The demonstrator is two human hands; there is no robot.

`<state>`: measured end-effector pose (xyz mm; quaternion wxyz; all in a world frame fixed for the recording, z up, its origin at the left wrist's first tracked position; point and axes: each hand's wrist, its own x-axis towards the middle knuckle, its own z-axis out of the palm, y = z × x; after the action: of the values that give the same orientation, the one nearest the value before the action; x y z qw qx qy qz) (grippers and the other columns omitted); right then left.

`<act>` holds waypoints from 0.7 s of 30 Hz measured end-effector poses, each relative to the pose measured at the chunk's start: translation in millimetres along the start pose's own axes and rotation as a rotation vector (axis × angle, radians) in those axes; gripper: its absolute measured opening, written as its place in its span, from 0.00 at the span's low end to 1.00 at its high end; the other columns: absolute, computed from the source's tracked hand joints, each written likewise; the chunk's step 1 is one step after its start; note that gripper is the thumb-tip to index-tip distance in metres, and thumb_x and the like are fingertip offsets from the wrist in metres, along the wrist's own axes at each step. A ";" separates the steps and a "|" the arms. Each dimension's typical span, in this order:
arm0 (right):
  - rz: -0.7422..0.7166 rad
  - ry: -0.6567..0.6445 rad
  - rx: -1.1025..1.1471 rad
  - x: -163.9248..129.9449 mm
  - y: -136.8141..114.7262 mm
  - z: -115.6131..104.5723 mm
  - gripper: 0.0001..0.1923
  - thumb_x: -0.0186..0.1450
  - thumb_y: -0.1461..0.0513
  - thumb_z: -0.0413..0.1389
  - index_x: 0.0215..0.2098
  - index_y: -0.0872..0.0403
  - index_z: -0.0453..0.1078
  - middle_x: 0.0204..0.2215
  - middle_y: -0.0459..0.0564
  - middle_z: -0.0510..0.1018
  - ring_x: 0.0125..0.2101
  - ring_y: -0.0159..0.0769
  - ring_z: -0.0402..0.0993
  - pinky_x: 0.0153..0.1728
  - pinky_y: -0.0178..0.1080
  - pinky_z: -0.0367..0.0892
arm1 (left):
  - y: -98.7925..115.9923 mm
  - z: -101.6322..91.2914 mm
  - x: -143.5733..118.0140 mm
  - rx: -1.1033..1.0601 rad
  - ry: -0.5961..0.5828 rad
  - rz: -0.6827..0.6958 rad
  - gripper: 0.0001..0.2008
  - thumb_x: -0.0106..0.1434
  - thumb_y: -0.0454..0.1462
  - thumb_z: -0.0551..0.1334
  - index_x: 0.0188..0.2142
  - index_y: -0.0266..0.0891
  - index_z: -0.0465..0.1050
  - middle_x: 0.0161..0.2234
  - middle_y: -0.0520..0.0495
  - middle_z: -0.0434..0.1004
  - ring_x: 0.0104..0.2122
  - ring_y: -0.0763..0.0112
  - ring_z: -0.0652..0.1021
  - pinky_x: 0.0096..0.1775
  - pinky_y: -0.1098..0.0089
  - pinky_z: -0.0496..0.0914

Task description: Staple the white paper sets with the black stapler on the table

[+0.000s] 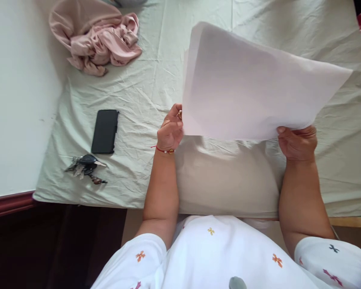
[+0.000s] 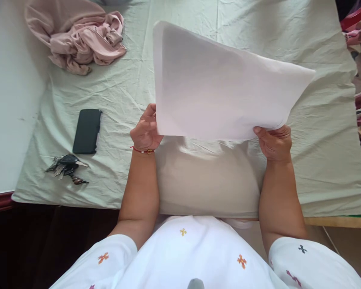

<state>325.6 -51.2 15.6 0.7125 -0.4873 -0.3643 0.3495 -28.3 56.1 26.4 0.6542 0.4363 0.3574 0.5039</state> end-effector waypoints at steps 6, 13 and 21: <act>-0.007 -0.049 -0.018 -1.8 -0.2 1.8 0.20 0.45 0.69 0.75 0.35 0.48 0.85 0.41 0.48 0.88 0.52 0.46 0.83 0.64 0.50 0.72 | -5.5 4.3 1.3 0.044 0.079 0.089 0.24 0.41 0.48 0.81 0.35 0.46 0.78 0.44 0.48 0.83 0.64 0.50 0.74 0.60 0.55 0.73; 0.007 -0.018 0.007 -3.5 -2.1 2.9 0.22 0.41 0.70 0.75 0.34 0.47 0.84 0.46 0.46 0.87 0.55 0.45 0.81 0.64 0.48 0.72 | -7.4 -0.4 -1.2 0.064 0.063 0.151 0.17 0.43 0.44 0.81 0.30 0.45 0.81 0.37 0.51 0.84 0.53 0.56 0.82 0.58 0.55 0.76; 0.046 -0.044 -0.073 -3.5 7.1 -3.2 0.19 0.39 0.68 0.77 0.28 0.50 0.82 0.36 0.47 0.87 0.42 0.43 0.83 0.54 0.46 0.78 | -5.2 -1.4 -3.3 0.280 -0.131 -0.057 0.23 0.46 0.44 0.81 0.41 0.41 0.84 0.42 0.44 0.85 0.51 0.53 0.81 0.57 0.54 0.77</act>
<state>325.7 -53.6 7.4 0.6779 -0.5134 -0.3812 0.3629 -28.5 52.6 21.1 0.6227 0.5449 0.3931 0.4010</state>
